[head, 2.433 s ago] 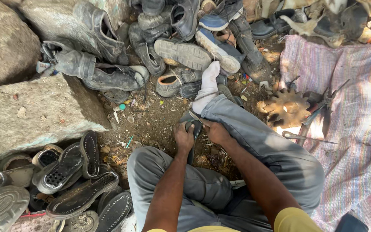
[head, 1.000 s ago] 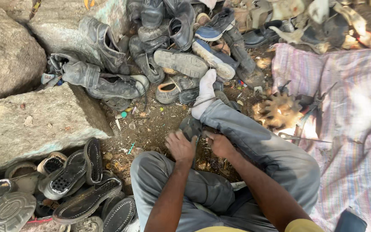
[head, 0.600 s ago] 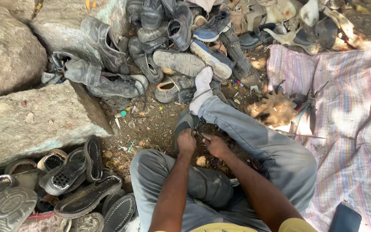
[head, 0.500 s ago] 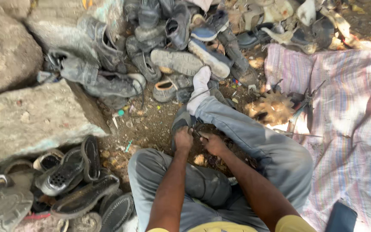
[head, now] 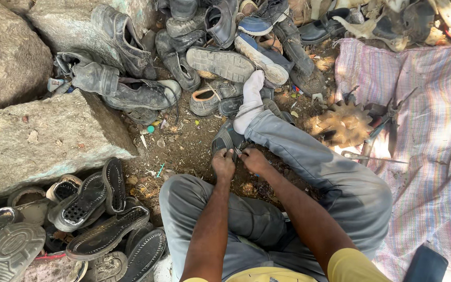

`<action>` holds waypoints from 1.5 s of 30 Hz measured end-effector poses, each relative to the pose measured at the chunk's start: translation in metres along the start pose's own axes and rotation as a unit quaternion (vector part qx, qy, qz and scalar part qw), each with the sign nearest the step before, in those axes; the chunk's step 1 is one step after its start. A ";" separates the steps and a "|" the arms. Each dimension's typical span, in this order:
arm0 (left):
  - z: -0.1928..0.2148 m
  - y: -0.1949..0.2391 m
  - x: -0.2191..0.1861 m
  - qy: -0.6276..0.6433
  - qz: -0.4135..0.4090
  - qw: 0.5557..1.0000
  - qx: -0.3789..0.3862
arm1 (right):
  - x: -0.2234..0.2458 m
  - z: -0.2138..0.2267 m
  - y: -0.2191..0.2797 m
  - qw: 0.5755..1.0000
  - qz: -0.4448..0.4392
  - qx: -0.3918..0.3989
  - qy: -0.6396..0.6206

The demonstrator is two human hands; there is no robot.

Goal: The person sits on the ground and uses a knife to scrape and clean the soles of several worn shoes. They handle each shoe individually, turning them over to access different areas of the sole.

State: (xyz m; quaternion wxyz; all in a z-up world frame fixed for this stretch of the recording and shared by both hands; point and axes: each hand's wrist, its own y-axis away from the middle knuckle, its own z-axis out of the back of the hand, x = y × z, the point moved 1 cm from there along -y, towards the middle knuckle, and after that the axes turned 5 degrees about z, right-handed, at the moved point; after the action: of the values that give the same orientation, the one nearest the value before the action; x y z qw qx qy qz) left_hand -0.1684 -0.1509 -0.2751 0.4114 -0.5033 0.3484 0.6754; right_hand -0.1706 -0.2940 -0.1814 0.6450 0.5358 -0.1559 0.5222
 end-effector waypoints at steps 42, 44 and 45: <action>0.046 0.008 -0.065 0.143 -0.036 0.988 -0.051 | 0.029 -0.026 0.013 1.000 -0.007 0.011 0.010; 0.049 0.004 -0.078 0.150 -0.036 0.987 -0.055 | 0.028 -0.035 0.003 0.983 0.143 -0.077 0.091; 0.052 0.006 -0.082 0.144 -0.038 0.987 -0.060 | 0.023 -0.041 0.008 0.961 0.212 -0.117 0.130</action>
State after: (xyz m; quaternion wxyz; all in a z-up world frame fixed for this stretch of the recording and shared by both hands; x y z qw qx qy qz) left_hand -0.1811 -0.1243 -0.1825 0.3513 -0.6318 0.3438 0.5994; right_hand -0.1823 -0.2487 -0.1755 0.5921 0.3389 -0.2411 0.6903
